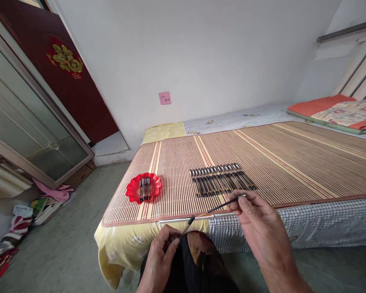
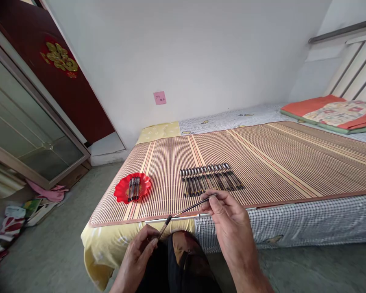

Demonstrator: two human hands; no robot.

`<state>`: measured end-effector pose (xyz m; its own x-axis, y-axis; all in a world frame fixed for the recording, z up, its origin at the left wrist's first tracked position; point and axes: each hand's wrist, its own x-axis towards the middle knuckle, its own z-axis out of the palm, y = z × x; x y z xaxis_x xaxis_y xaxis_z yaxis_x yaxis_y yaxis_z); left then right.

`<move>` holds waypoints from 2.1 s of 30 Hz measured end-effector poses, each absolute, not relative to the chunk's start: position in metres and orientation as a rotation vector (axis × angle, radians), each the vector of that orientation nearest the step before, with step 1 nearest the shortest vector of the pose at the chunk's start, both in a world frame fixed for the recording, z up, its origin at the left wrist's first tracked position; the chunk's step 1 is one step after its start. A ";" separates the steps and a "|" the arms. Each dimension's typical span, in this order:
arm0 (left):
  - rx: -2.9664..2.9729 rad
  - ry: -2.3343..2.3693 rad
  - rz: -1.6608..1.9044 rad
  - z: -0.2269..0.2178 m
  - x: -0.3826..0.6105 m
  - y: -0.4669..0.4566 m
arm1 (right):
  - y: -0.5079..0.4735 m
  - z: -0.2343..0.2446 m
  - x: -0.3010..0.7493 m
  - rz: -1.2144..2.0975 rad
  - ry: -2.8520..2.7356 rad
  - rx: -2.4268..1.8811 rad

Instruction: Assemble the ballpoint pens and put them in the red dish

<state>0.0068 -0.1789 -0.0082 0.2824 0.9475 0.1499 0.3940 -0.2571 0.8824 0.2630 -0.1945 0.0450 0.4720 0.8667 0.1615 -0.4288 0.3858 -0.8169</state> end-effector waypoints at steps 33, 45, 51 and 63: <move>1.727 1.066 0.951 0.005 0.012 -0.191 | -0.191 0.059 0.249 0.986 -1.158 -0.952; 1.152 0.789 0.847 -0.012 0.022 -0.197 | -0.185 0.051 0.242 1.098 -1.291 -1.031; 1.076 0.674 0.789 -0.020 0.026 -0.199 | -0.179 0.058 0.234 1.133 -1.276 -0.963; 1.059 0.602 0.748 -0.024 0.030 -0.201 | -0.172 0.046 0.232 1.252 -1.139 -0.875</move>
<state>0.0301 -0.2011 -0.0238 0.6124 0.7862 -0.0834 -0.2505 0.2931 0.9227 0.2322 -0.1718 0.0457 -0.0478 0.9853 0.1641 -0.2564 0.1466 -0.9554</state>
